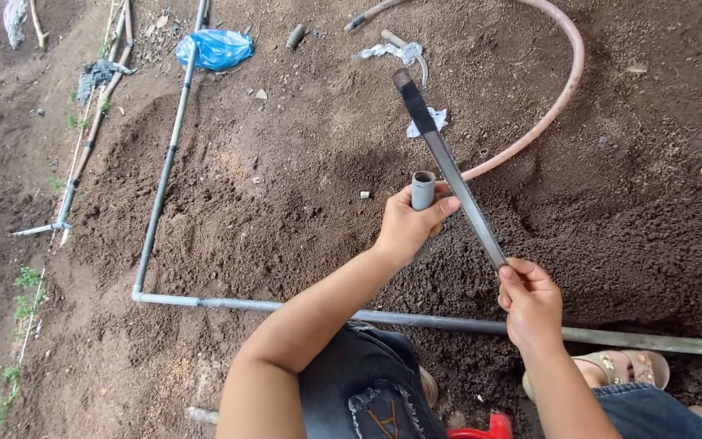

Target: A person sits on the ground and uses a bare hacksaw blade to manually cut through a plastic pipe.

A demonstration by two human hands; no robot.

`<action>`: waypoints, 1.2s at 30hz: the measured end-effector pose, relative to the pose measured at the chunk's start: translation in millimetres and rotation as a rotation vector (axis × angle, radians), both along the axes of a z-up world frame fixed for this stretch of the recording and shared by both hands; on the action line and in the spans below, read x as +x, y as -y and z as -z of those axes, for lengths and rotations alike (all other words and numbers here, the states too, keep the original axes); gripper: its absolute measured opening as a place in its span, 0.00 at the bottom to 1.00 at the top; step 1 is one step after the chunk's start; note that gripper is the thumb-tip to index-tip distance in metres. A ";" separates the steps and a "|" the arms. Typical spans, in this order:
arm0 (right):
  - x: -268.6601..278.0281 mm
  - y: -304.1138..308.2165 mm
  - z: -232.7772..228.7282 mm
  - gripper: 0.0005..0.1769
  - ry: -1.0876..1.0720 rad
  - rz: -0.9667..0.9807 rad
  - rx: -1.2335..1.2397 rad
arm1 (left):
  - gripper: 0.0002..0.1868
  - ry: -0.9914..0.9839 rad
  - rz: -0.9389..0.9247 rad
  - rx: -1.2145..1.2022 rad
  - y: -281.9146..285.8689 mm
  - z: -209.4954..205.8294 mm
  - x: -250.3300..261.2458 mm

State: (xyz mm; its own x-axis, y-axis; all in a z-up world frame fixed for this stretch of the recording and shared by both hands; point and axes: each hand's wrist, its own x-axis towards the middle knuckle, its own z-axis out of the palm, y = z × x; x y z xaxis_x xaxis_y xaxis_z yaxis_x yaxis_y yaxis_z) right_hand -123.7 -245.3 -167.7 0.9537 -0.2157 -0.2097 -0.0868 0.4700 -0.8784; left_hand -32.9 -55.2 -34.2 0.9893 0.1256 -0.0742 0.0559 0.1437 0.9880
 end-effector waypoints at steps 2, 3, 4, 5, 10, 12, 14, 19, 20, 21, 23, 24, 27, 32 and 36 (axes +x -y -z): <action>-5.0 -3.8 -3.7 0.04 0.031 0.018 -0.011 | 0.16 0.019 0.002 -0.019 3.7 0.4 -2.9; -6.4 -5.5 -1.4 0.04 0.033 0.019 -0.010 | 0.16 0.021 0.004 -0.019 4.4 -1.6 -4.2; -7.8 -6.9 0.9 0.04 0.049 0.030 -0.015 | 0.13 0.038 0.002 -0.044 5.1 -3.3 -5.7; -9.1 -8.6 3.3 0.05 0.065 0.041 -0.019 | 0.11 0.055 0.001 -0.070 5.4 -4.9 -7.1; -12.0 -6.5 16.1 0.07 0.091 -0.036 -0.054 | 0.11 0.079 0.022 -0.070 6.0 -12.8 -11.4; -9.5 -3.3 16.9 0.09 0.115 -0.080 -0.083 | 0.10 0.090 0.038 -0.066 6.6 -10.7 -12.9; -4.5 0.3 2.7 0.27 0.186 -0.126 -0.106 | 0.12 0.111 0.078 -0.032 8.4 -1.7 -12.4; 10.0 5.4 -67.9 0.19 0.280 -0.135 -0.288 | 0.10 0.148 0.222 -0.017 10.4 -6.1 -21.6; 11.4 3.6 -81.3 0.16 0.335 -0.106 -0.318 | 0.10 0.153 0.255 -0.002 11.9 -7.9 -22.4; 10.5 2.4 -79.3 0.16 0.335 -0.103 -0.318 | 0.10 0.153 0.258 -0.002 13.5 -11.1 -23.8; 8.3 -0.3 -75.2 0.11 0.328 -0.068 -0.359 | 0.08 0.161 0.322 -0.015 16.1 -17.1 -27.6; 6.7 0.6 -76.3 0.11 0.327 -0.069 -0.359 | 0.08 0.160 0.322 -0.015 18.3 -17.2 -29.4; 1.3 1.0 -79.6 0.07 0.311 -0.036 -0.413 | 0.08 0.170 0.327 -0.055 21.8 -14.9 -33.7; -6.4 0.1 -82.0 0.07 0.313 0.008 -0.452 | 0.09 0.131 0.367 -0.058 21.6 -11.9 -34.0; -13.2 -1.7 -89.8 0.06 0.309 0.007 -0.438 | 0.09 0.120 0.375 -0.091 24.3 -14.2 -34.8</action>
State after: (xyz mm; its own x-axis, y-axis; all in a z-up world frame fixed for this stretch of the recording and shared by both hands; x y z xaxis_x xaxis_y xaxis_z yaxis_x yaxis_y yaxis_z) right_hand -136.9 -243.6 -77.9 0.9550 -0.2262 0.1921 0.2090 0.0529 -0.9765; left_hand -67.7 -79.4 -20.0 0.9675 -0.2477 0.0503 0.0062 0.2223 0.9750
